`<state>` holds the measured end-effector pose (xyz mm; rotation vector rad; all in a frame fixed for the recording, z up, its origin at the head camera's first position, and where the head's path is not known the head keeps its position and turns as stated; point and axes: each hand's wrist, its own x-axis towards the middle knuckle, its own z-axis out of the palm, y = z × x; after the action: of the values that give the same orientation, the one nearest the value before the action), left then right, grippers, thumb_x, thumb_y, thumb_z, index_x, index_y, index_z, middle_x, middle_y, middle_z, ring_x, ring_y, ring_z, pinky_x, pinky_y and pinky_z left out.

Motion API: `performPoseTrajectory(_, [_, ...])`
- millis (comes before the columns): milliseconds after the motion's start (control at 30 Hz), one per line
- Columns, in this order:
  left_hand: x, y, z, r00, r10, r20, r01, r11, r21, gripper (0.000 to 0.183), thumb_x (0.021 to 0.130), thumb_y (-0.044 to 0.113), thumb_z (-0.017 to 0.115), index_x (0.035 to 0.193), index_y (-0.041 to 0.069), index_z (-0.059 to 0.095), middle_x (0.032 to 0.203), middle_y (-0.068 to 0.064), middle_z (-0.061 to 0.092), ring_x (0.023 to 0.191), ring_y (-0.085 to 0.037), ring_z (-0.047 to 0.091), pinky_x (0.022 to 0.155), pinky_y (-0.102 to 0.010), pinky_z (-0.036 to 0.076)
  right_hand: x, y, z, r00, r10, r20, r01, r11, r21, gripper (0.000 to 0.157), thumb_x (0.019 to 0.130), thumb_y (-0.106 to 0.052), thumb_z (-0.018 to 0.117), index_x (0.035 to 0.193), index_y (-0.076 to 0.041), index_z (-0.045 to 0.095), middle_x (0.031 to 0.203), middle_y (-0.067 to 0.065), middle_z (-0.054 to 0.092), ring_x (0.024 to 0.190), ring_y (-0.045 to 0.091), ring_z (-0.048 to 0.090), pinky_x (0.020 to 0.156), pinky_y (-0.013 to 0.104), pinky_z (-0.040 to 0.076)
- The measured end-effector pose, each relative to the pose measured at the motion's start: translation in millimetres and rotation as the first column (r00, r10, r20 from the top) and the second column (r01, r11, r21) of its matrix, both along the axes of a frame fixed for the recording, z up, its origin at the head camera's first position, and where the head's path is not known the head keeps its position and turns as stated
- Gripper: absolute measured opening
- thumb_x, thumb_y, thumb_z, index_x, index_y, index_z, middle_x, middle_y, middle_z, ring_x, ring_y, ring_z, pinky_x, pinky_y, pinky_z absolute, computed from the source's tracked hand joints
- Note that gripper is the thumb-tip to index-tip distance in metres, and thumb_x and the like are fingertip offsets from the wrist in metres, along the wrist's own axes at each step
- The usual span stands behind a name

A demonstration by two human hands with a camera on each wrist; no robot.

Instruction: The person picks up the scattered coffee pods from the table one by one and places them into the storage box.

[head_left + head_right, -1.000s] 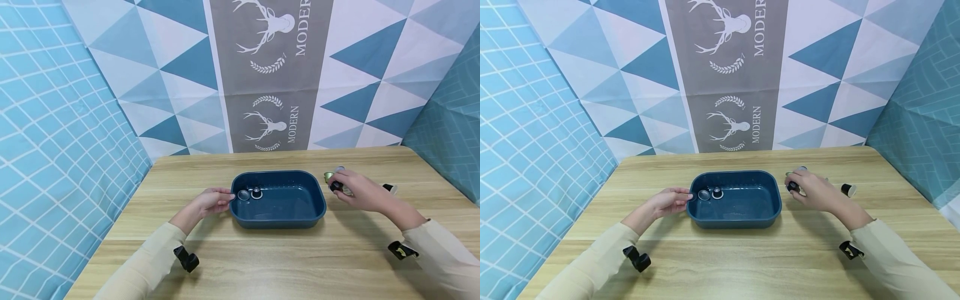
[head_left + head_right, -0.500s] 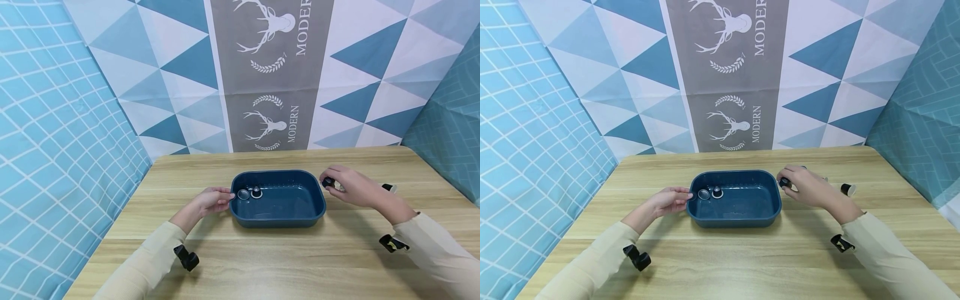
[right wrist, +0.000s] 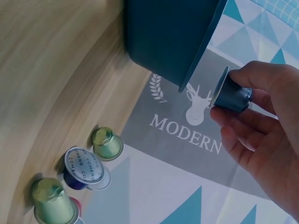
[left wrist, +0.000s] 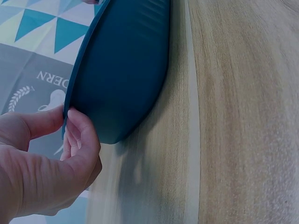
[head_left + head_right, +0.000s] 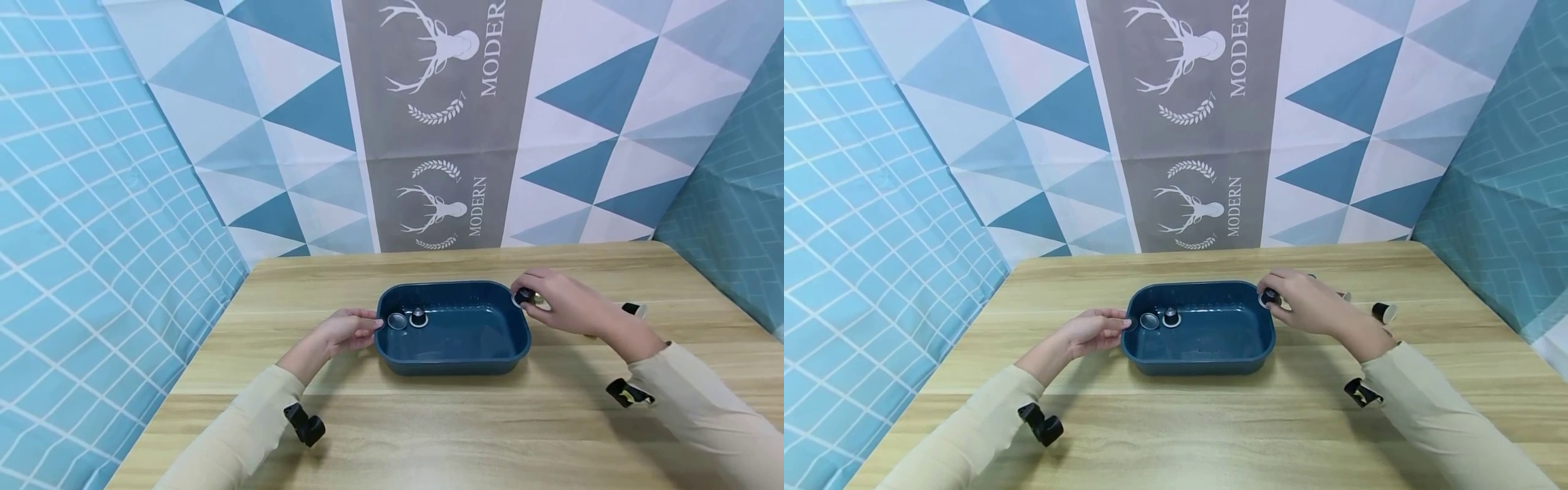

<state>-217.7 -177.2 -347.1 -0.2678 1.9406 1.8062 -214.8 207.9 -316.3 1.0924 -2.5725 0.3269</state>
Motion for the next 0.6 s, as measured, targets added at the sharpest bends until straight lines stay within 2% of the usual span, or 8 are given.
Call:
performPoseTrajectory(400, [0.2,0,-1.5,1.000,0.000,-0.013,0.000,1.000,-0.017,0.041,0.094,0.007,0.058,0.131,-0.005,0.045,0.067,0.006,0.049,0.056,-0.004,0.040,0.068,-0.018,0.051,-4.3,-14,7.9,1.000,0.016,-0.007,-0.016,1.000,0.013,0.020,0.084,-0.008,0.071,0.102,-0.007,0.065,0.097,0.003,0.064,0.080,0.009,0.057,0.067,0.028,0.052])
performPoseTrajectory(600, [0.4,0,-1.9,1.000,-0.002,-0.018,0.002,1.000,-0.006,0.040,0.094,0.007,0.058,0.130,-0.006,0.046,0.066,0.006,0.050,0.055,-0.003,0.039,0.066,-0.018,0.050,-4.9,-22,15.0,1.000,0.015,0.024,-0.016,1.000,0.024,0.019,0.085,-0.007,0.070,0.104,-0.006,0.065,0.098,0.005,0.065,0.083,0.012,0.060,0.071,0.030,0.054])
